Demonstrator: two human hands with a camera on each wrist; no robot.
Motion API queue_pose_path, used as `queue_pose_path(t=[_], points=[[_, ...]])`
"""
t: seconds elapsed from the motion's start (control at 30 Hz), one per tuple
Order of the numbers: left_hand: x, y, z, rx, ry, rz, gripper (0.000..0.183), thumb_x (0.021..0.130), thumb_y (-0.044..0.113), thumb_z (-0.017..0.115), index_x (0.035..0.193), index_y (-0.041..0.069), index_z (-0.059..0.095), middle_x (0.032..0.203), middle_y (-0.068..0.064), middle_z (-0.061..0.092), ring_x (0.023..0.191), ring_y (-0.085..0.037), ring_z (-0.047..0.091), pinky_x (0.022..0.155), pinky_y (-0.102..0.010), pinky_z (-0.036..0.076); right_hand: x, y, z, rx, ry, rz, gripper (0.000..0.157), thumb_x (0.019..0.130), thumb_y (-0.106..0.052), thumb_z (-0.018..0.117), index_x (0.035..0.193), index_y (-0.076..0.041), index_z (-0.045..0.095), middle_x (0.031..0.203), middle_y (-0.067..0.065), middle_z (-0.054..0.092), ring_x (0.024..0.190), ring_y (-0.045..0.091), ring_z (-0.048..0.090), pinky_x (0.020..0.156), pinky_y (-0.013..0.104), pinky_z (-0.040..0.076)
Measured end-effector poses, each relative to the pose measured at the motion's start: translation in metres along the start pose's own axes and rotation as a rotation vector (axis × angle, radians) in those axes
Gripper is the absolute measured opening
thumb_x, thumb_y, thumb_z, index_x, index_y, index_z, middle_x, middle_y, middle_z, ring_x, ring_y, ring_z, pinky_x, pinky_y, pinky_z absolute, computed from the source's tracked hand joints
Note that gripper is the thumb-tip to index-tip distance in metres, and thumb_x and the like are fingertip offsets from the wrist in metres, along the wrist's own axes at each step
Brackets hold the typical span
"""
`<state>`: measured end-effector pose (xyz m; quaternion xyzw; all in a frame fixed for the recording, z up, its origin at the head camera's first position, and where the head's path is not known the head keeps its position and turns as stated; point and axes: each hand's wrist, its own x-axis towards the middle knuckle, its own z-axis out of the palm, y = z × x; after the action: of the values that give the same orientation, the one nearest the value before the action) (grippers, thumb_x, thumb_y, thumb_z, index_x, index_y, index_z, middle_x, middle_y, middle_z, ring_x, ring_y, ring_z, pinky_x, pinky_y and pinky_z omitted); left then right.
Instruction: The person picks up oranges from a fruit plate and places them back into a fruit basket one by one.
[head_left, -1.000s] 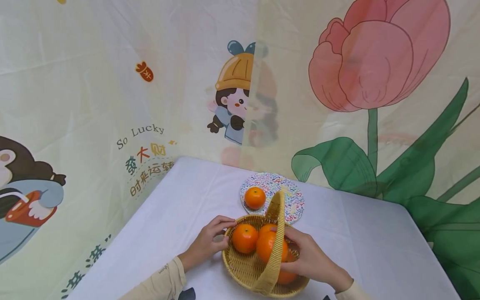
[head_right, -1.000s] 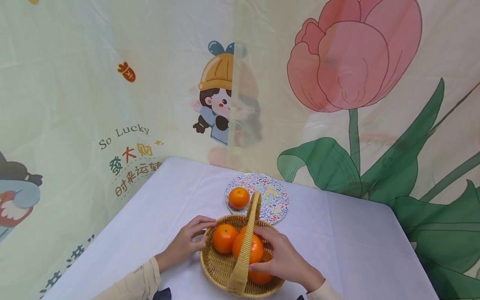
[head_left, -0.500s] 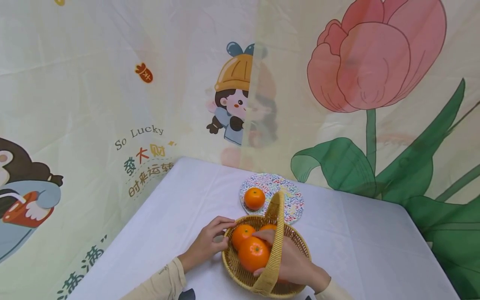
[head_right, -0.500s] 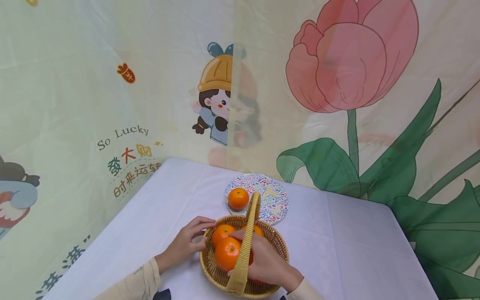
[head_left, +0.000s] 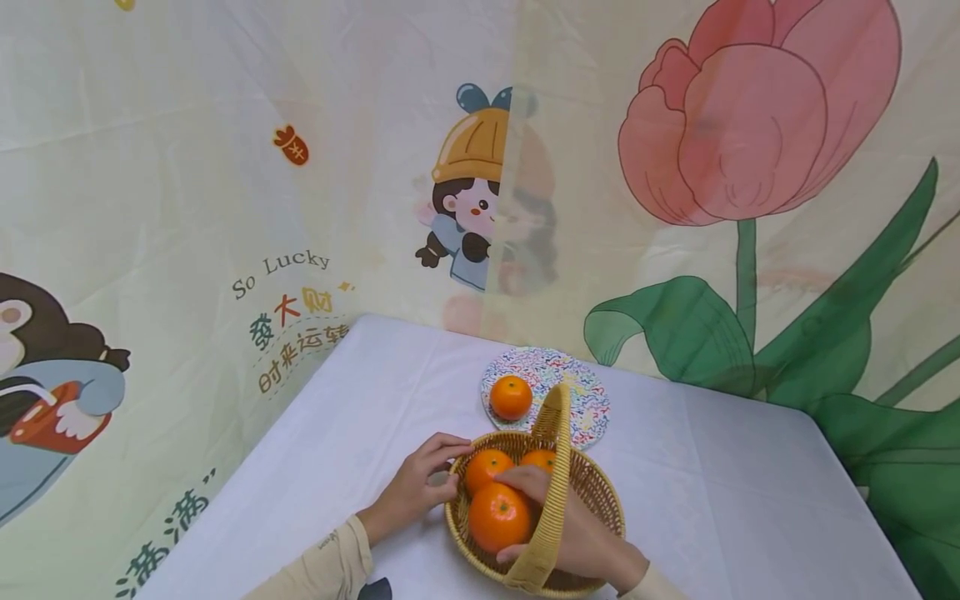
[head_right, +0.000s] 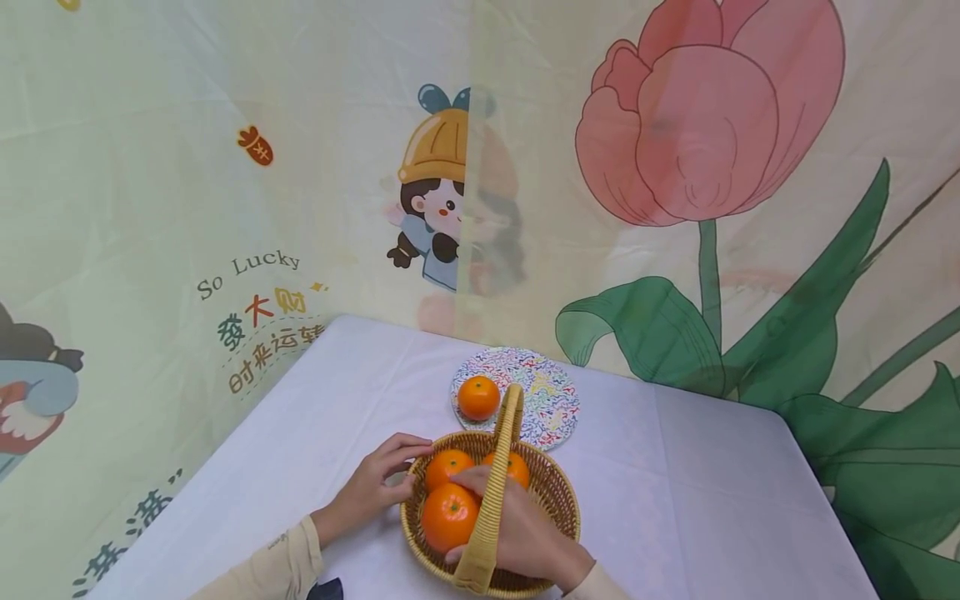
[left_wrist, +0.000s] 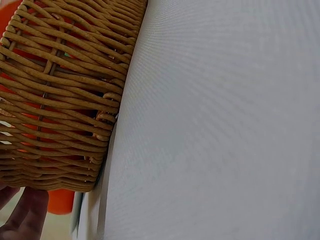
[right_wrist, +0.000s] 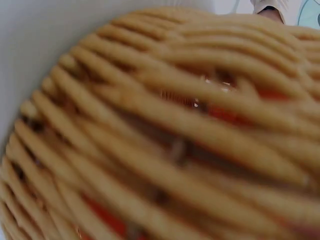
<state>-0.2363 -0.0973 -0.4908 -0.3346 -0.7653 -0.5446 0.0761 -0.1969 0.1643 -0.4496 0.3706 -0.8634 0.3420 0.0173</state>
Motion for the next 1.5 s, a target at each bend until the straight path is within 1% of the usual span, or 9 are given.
queue_pose_path(t=[0.1,0.23,0.33,0.6,0.77,0.9,1.1,1.3,1.5], points=[[-0.001,-0.011,0.004,0.01,0.01,-0.001,0.045,0.081,-0.015,0.064,0.125,-0.003,0.061,0.126,-0.016,0.054,0.115,-0.032,0.055,0.086,-0.037,0.055,-0.001,0.0,0.004,-0.03,-0.007,0.014,0.08,0.073,-0.056,0.078,0.141,-0.029,0.047,0.132,-0.015,0.05,0.116,0.012,0.051,0.09,0.044,0.05],[-0.003,-0.029,0.008,0.025,0.011,-0.025,0.048,0.082,-0.012,0.066,0.127,0.005,0.062,0.129,-0.006,0.054,0.118,-0.025,0.055,0.088,-0.035,0.054,0.0,-0.001,0.008,-0.12,-0.006,-0.066,0.077,0.076,-0.057,0.075,0.142,-0.029,0.047,0.133,-0.013,0.048,0.118,0.013,0.05,0.087,0.044,0.052],[-0.004,-0.033,0.007,0.027,0.005,-0.018,0.049,0.083,-0.01,0.066,0.128,0.009,0.062,0.13,-0.001,0.053,0.118,-0.021,0.054,0.088,-0.033,0.054,0.0,-0.002,0.009,-0.149,-0.017,-0.093,0.073,0.079,-0.056,0.073,0.142,-0.03,0.048,0.136,-0.013,0.045,0.121,0.014,0.049,0.088,0.043,0.053],[-0.004,-0.032,0.006,0.016,-0.01,-0.008,0.049,0.083,-0.009,0.064,0.129,0.007,0.061,0.131,-0.002,0.053,0.119,-0.021,0.054,0.089,-0.032,0.053,-0.002,0.001,0.011,-0.179,-0.027,-0.088,0.069,0.079,-0.058,0.072,0.138,-0.029,0.05,0.135,-0.013,0.045,0.119,0.013,0.049,0.088,0.04,0.053],[-0.004,-0.032,0.006,0.023,-0.011,-0.012,0.049,0.083,-0.01,0.064,0.129,0.007,0.061,0.131,-0.001,0.053,0.119,-0.02,0.054,0.089,-0.032,0.053,-0.003,0.005,0.012,-0.192,-0.039,-0.137,0.053,0.082,-0.052,0.072,0.13,-0.033,0.057,0.127,-0.018,0.049,0.116,0.005,0.047,0.092,0.037,0.05],[-0.004,-0.034,0.007,0.025,-0.005,-0.002,0.05,0.082,-0.01,0.064,0.129,0.008,0.061,0.131,-0.002,0.053,0.119,-0.021,0.054,0.089,-0.032,0.053,-0.003,0.006,0.012,-0.199,-0.045,-0.175,0.047,0.084,-0.048,0.072,0.125,-0.03,0.06,0.126,-0.018,0.049,0.118,0.003,0.046,0.094,0.036,0.049],[-0.003,-0.033,0.007,-0.003,0.003,0.007,0.05,0.082,-0.009,0.066,0.128,0.008,0.061,0.13,-0.004,0.052,0.118,-0.025,0.055,0.088,-0.037,0.054,-0.003,0.005,0.01,-0.187,-0.053,-0.145,0.047,0.083,-0.049,0.072,0.125,-0.032,0.061,0.126,-0.02,0.049,0.12,-0.001,0.043,0.096,0.035,0.048],[-0.003,-0.032,0.006,0.002,-0.001,0.001,0.05,0.082,-0.009,0.066,0.128,0.008,0.061,0.131,-0.004,0.053,0.119,-0.025,0.054,0.09,-0.036,0.053,-0.003,0.005,0.009,-0.203,-0.001,-0.196,0.052,0.082,-0.05,0.073,0.129,-0.037,0.056,0.127,-0.018,0.05,0.117,0.001,0.046,0.094,0.033,0.049],[-0.003,-0.033,0.006,0.026,-0.007,0.027,0.05,0.082,-0.01,0.063,0.129,0.006,0.06,0.131,-0.003,0.053,0.119,-0.023,0.054,0.091,-0.034,0.053,-0.004,0.005,-0.002,-0.171,0.031,-0.217,0.054,0.082,-0.048,0.074,0.128,-0.023,0.061,0.127,-0.011,0.055,0.115,0.009,0.052,0.093,0.035,0.05]])
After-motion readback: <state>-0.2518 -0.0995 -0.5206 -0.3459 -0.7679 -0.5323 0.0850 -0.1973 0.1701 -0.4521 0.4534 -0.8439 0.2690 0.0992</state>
